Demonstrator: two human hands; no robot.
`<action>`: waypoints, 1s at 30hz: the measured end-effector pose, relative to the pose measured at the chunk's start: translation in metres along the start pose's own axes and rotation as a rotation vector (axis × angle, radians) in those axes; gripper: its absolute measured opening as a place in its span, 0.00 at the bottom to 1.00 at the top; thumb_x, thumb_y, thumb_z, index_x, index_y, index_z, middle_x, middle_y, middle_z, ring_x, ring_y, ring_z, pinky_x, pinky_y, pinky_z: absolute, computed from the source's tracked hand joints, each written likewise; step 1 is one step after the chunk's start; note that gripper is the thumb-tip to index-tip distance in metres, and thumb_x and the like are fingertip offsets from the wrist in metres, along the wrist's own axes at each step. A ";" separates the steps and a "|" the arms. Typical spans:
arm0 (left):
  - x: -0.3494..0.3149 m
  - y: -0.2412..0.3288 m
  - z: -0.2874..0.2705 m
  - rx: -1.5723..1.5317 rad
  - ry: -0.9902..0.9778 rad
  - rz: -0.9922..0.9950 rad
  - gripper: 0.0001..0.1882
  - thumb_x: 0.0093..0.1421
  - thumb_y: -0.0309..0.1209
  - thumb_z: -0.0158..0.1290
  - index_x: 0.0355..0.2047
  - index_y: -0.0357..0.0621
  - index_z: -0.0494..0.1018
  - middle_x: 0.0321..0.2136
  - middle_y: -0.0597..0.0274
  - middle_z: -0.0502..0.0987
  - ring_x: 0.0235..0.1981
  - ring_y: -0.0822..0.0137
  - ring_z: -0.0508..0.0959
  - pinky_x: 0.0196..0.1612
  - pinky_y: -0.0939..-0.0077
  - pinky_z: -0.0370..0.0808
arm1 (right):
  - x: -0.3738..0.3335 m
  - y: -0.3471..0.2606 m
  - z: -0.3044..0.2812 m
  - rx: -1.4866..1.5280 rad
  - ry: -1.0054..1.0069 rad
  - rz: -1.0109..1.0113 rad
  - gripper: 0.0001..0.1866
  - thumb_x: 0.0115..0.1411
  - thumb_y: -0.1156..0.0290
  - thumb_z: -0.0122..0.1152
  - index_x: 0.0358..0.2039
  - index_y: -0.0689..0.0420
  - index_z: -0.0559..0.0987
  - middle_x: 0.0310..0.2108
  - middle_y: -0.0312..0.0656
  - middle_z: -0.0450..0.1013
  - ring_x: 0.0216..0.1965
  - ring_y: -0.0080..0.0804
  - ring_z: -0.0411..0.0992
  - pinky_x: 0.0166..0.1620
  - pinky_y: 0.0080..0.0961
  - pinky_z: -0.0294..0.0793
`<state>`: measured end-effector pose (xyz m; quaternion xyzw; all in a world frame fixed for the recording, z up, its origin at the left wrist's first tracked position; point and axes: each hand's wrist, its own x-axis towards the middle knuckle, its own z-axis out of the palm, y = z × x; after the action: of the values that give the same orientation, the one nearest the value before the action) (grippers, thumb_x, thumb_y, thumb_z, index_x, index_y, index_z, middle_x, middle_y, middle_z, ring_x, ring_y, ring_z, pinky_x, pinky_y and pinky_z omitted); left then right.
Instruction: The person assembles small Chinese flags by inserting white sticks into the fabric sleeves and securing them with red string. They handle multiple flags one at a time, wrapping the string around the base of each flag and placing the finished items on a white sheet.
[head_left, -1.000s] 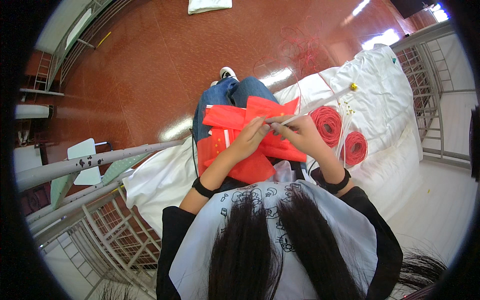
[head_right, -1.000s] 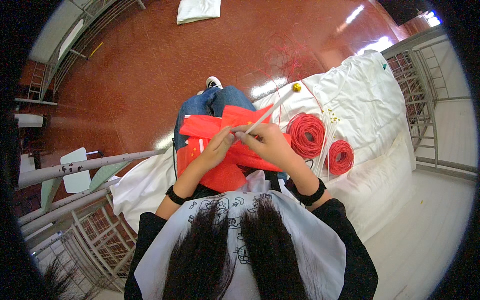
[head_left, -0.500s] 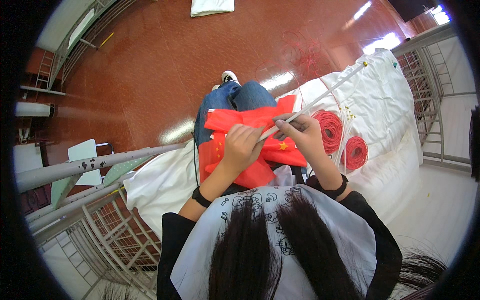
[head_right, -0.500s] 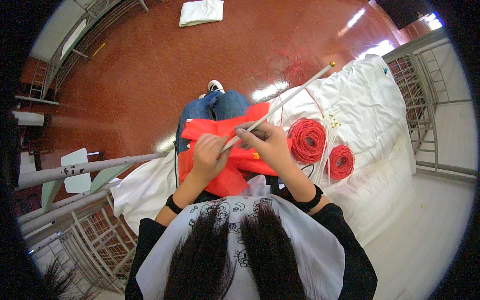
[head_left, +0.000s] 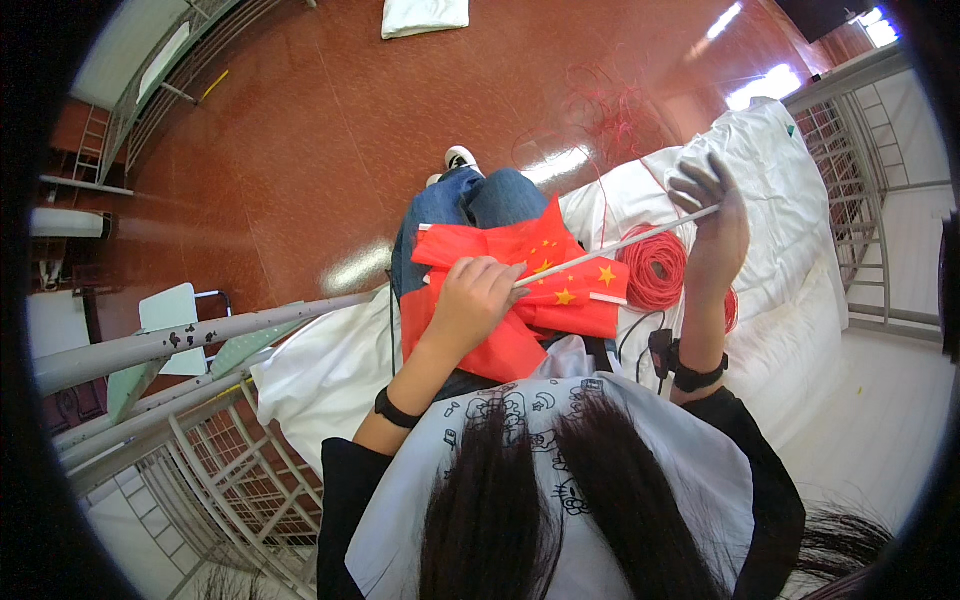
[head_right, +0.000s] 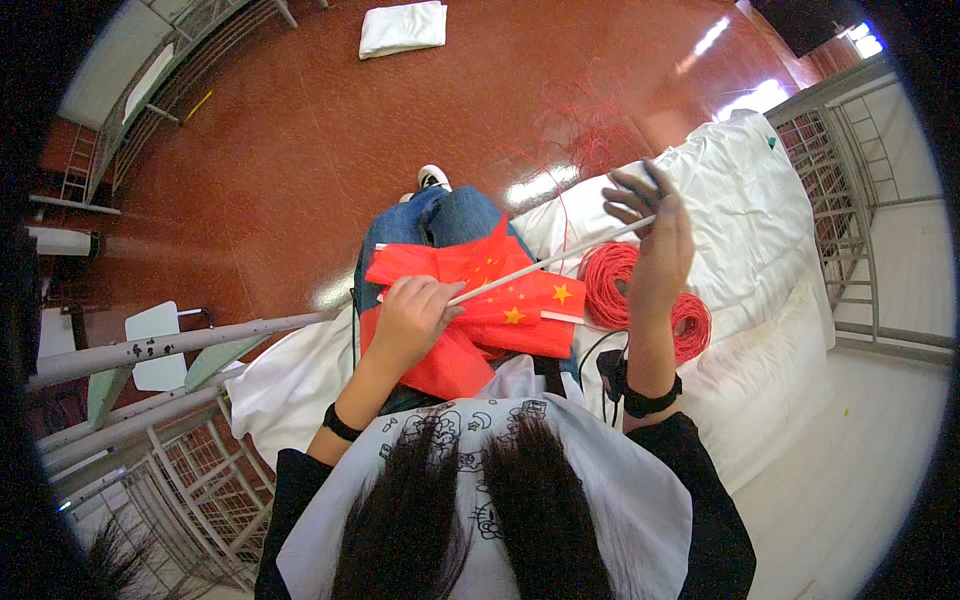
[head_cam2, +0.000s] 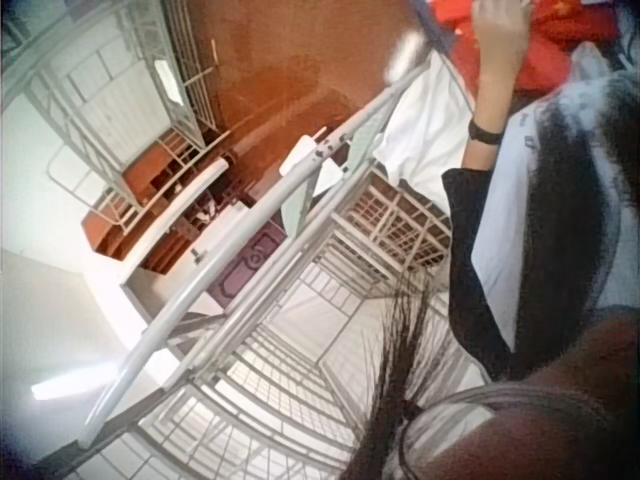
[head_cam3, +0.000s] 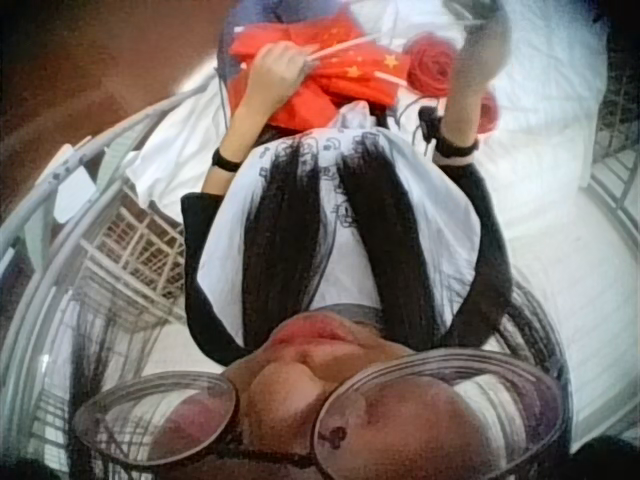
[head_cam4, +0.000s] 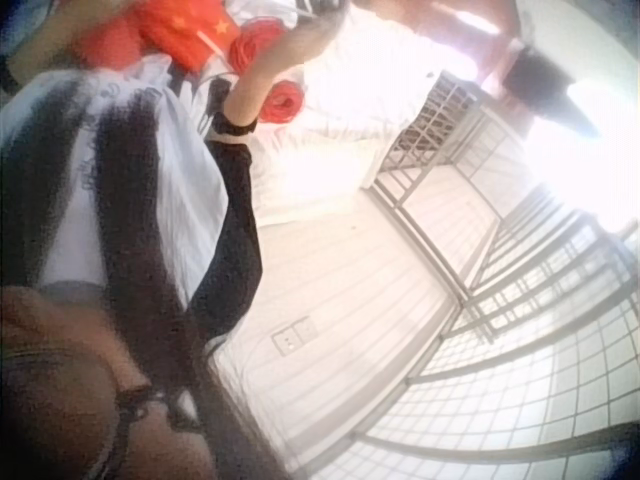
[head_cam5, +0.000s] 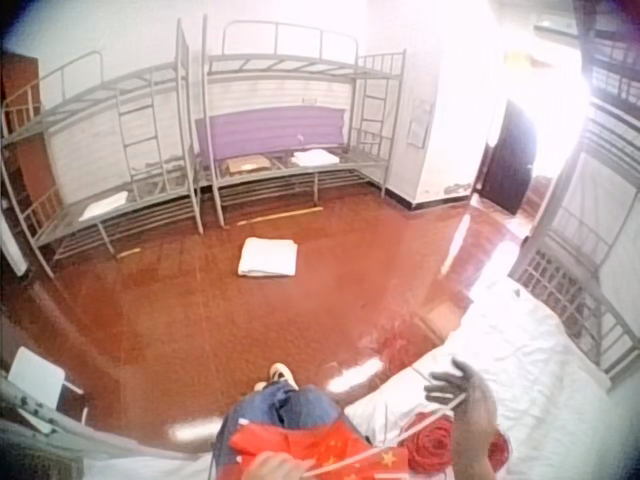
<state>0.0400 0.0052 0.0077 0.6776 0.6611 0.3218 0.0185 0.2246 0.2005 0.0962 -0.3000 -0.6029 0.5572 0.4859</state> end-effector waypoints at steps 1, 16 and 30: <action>0.000 0.000 0.001 0.022 -0.002 -0.015 0.14 0.50 0.32 0.57 0.38 0.43 0.73 0.28 0.61 0.74 0.34 0.60 0.74 0.37 0.65 0.69 | -0.005 0.003 0.003 -0.089 -0.072 0.001 0.26 0.68 0.61 0.33 0.58 0.68 0.58 0.49 0.59 0.67 0.45 0.41 0.72 0.50 0.34 0.70; 0.008 0.006 0.005 0.053 -0.070 -0.023 0.12 0.50 0.33 0.57 0.32 0.41 0.71 0.21 0.61 0.71 0.23 0.62 0.72 0.25 0.68 0.67 | -0.079 0.035 0.043 -0.659 -0.800 -0.228 0.34 0.57 0.69 0.54 0.62 0.61 0.54 0.64 0.61 0.45 0.62 0.51 0.53 0.63 0.44 0.53; 0.006 0.008 0.016 0.024 -0.096 -0.054 0.30 0.49 0.39 0.60 0.52 0.42 0.66 0.49 0.52 0.65 0.53 0.50 0.63 0.58 0.53 0.58 | -0.014 0.060 -0.172 -0.682 0.234 0.286 0.16 0.62 0.68 0.47 0.46 0.63 0.74 0.39 0.39 0.74 0.41 0.24 0.70 0.48 0.23 0.67</action>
<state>0.0541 0.0158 0.0013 0.6744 0.6812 0.2802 0.0509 0.3772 0.2650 0.0184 -0.5871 -0.6460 0.3489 0.3411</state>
